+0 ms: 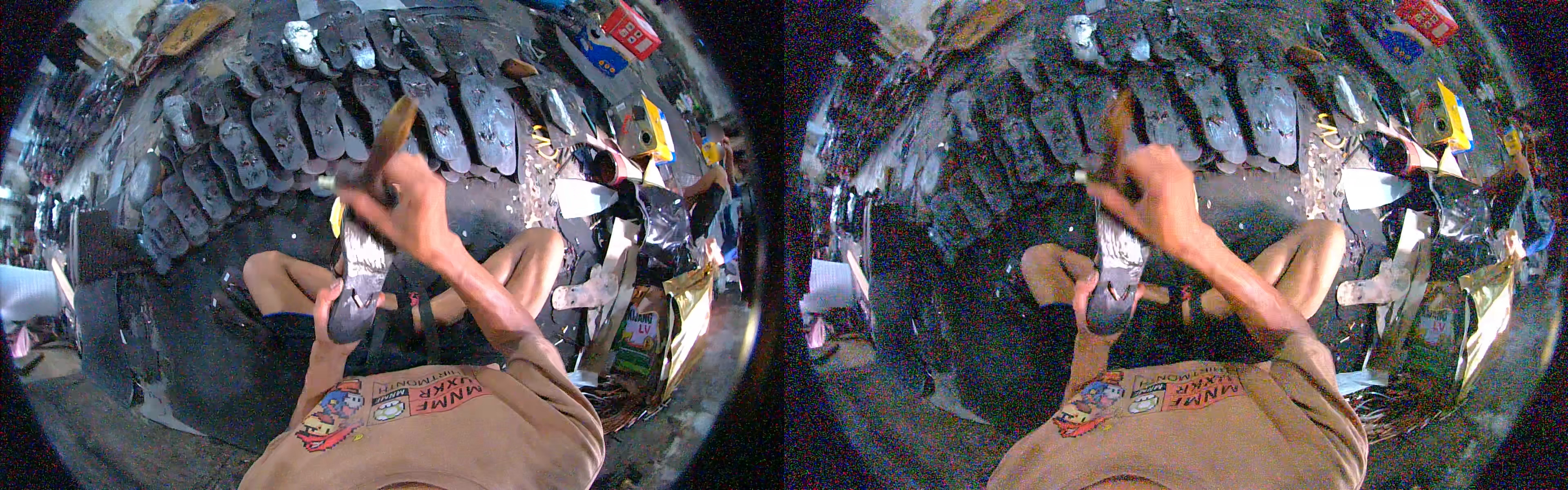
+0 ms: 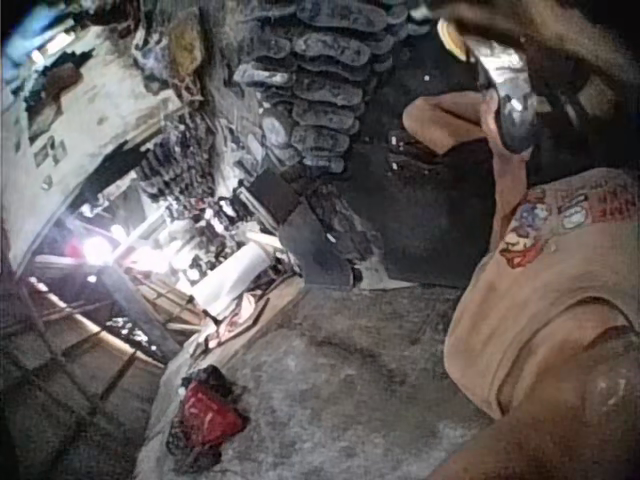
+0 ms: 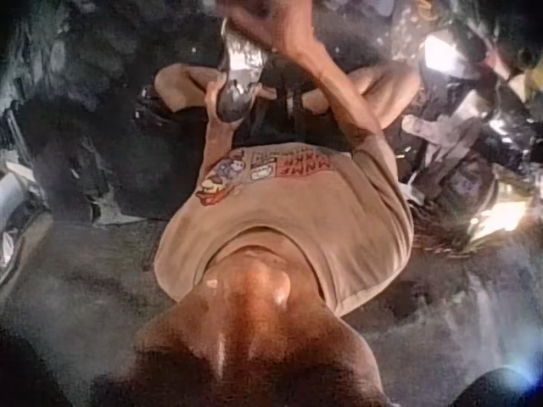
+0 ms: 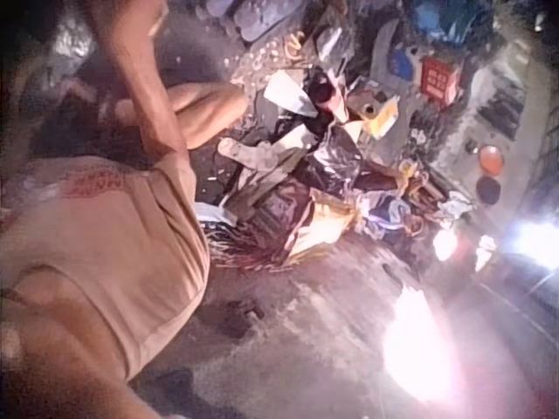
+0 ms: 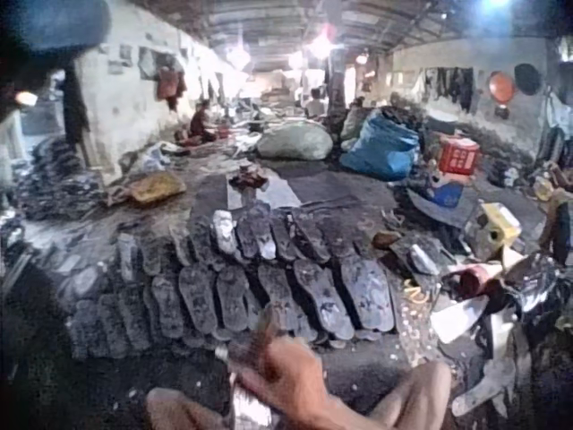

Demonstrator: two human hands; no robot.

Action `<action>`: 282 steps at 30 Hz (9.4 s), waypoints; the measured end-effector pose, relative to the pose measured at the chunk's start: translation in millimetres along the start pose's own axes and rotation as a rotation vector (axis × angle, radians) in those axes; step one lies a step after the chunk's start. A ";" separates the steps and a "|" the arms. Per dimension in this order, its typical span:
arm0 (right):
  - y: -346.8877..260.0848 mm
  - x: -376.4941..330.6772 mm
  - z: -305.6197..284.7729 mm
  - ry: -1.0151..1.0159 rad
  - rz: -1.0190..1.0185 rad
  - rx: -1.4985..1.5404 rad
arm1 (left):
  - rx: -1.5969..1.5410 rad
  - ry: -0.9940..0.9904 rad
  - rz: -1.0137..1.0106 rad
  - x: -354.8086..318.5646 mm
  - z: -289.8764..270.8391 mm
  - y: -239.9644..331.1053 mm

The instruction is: The person sits on the floor and repeatedly picks up grey slipper soles, applies a yellowish substance from a container using a brush, and places them back in a pile. The person handles the soles one at a time, dipping the brush into the container between applications.

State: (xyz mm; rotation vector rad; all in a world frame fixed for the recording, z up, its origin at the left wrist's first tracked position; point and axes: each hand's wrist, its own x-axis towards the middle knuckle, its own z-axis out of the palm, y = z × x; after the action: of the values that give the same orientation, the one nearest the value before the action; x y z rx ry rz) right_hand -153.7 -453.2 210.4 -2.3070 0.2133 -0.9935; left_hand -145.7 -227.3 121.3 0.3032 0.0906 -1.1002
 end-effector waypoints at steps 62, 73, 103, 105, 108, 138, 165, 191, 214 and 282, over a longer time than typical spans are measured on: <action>-29.8 -38.3 -68.6 -0.038 0.343 0.282 | 0.324 0.173 0.139 67.2 54.8 -9.0; 159.2 -68.3 -53.8 0.355 0.658 -0.058 | 0.928 0.316 0.924 125.9 134.8 191.4; 62.1 -40.5 -22.4 -0.028 0.598 -0.004 | 0.904 1.633 0.410 -143.1 -195.0 130.2; 57.5 -28.0 3.7 -0.272 0.473 -0.177 | 1.298 1.700 0.436 -151.1 -229.5 142.4; 67.1 -51.5 17.7 -0.240 0.392 -0.177 | 1.500 1.817 0.534 -174.3 -247.8 149.5; -2.5 -25.2 14.7 -0.272 -0.001 0.342 | 0.080 0.108 0.108 -9.8 4.6 27.7; -51.5 -82.8 -33.1 -0.261 0.015 0.510 | 0.263 0.015 0.234 27.2 0.9 11.6; -46.2 -97.3 -12.3 -0.420 0.021 0.355 | 0.463 0.287 0.494 76.8 37.0 83.3; 198.2 -103.8 -39.2 0.473 0.947 -0.006 | 1.672 1.007 1.355 139.6 -77.0 273.8; 13.2 1.5 -30.9 0.036 0.319 0.197 | 0.246 -0.024 0.193 -7.9 9.3 5.2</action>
State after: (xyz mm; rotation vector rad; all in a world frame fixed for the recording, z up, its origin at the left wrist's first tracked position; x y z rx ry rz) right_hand -173.1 -478.9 219.9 -2.0003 0.4610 -0.8531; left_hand -145.4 -221.0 132.9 0.5090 -0.0950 -0.9230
